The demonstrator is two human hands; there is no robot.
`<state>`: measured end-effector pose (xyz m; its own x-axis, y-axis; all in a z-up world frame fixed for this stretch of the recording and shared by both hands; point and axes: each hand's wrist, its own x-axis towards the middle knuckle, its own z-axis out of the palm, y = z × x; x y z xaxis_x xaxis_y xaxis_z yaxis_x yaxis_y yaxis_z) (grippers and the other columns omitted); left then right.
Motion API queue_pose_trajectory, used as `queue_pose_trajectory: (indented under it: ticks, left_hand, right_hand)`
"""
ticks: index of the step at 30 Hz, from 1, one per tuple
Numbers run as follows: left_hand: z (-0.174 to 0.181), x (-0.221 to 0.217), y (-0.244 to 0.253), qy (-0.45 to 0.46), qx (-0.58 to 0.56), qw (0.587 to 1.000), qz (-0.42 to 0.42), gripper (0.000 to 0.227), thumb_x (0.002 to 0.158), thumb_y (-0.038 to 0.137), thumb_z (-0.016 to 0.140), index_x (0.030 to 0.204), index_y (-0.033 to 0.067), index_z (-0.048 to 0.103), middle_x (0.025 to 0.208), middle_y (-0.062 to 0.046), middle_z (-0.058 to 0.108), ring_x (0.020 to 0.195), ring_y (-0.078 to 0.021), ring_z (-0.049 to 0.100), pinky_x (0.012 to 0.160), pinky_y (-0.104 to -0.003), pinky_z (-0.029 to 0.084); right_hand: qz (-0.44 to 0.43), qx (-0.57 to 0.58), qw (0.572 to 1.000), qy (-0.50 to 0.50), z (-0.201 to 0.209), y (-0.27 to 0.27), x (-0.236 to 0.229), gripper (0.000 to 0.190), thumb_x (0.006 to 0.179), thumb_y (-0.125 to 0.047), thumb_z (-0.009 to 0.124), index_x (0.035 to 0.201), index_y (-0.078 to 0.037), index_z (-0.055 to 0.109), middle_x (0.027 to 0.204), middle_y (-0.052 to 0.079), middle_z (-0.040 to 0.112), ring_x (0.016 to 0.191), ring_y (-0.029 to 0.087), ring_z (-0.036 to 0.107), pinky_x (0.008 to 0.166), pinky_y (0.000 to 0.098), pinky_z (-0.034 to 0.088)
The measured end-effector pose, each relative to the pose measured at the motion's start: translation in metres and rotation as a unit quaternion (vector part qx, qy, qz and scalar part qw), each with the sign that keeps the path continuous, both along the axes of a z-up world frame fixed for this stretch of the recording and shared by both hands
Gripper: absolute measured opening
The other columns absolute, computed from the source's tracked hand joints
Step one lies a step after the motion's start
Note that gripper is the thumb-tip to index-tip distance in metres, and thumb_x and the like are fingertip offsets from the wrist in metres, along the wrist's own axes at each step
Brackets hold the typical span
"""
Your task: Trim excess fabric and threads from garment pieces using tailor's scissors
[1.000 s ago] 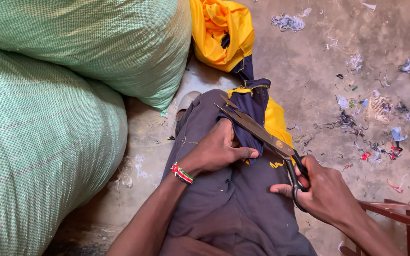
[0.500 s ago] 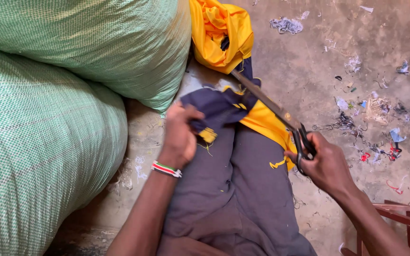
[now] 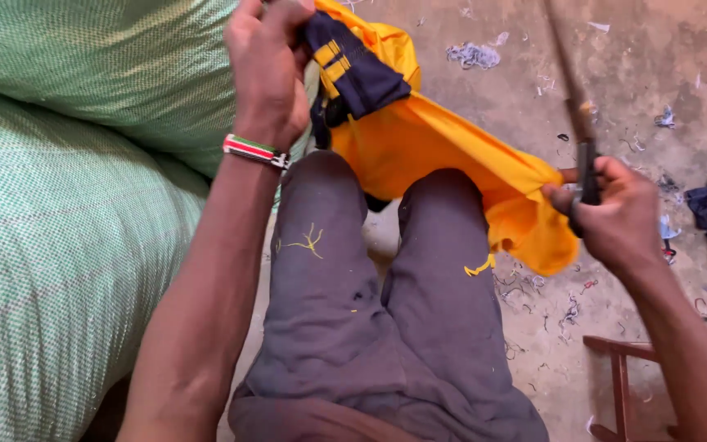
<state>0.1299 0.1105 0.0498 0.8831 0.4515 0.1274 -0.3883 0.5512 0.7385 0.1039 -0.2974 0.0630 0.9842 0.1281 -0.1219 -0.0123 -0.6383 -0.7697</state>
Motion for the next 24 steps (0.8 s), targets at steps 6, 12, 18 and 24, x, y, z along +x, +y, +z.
queue_pose_trajectory:
  ticks: [6, 12, 18, 24]
  left_hand:
    - [0.065, -0.120, 0.024, 0.027, 0.041, 0.999, 0.002, 0.019, 0.094, 0.000, 0.054, 0.106, 0.0072, 0.068, 0.079, 0.003, 0.055, 0.057, -0.0048, 0.031, 0.049, -0.024, 0.026]
    - [-0.016, -0.275, 0.082, 0.393, 0.140, 0.872, -0.256, 0.022, 0.081, -0.013, 0.059, 0.093, -0.0058, 0.076, 0.066, -0.012, 0.066, 0.042, -0.0142, 0.053, 0.031, -0.024, 0.039]
    - [-0.028, -0.274, 0.043, 0.410, 0.521, 0.722, -0.199, 0.038, 0.086, 0.035, 0.072, 0.107, 0.0040, 0.077, 0.071, -0.004, 0.071, 0.058, -0.0141, 0.057, 0.056, -0.031, 0.048]
    - [-0.045, -0.208, -0.021, 0.056, 0.512, 0.846, -0.142, 0.007, 0.086, 0.010, 0.062, 0.085, 0.0040, 0.065, 0.091, -0.006, 0.067, 0.087, -0.0235, 0.061, 0.087, -0.035, 0.047]
  right_hand:
    - [0.001, 0.014, 1.000, -0.006, 0.038, -0.018, -0.049, 0.029, 0.086, 0.004, 0.078, 0.102, 0.004, 0.054, 0.109, 0.019, 0.069, 0.057, 0.018, 0.053, 0.044, 0.0268, 0.039]
    - [-0.019, -0.007, 0.982, 0.189, -0.018, -0.057, -0.103, 0.024, 0.073, 0.002, 0.086, 0.091, 0.006, 0.070, 0.076, 0.018, 0.074, 0.055, 0.023, 0.053, 0.051, 0.0329, 0.037]
    - [-0.046, -0.063, 0.943, 0.324, -0.044, -0.062, -0.113, 0.024, 0.082, 0.005, 0.082, 0.106, 0.012, 0.081, 0.065, 0.022, 0.059, 0.053, 0.027, 0.043, 0.053, 0.0360, 0.027]
    - [-0.017, -0.081, 0.967, 0.241, -0.023, -0.013, -0.094, 0.025, 0.084, 0.007, 0.071, 0.108, 0.007, 0.080, 0.076, 0.020, 0.071, 0.057, 0.026, 0.056, 0.054, 0.0344, 0.038]
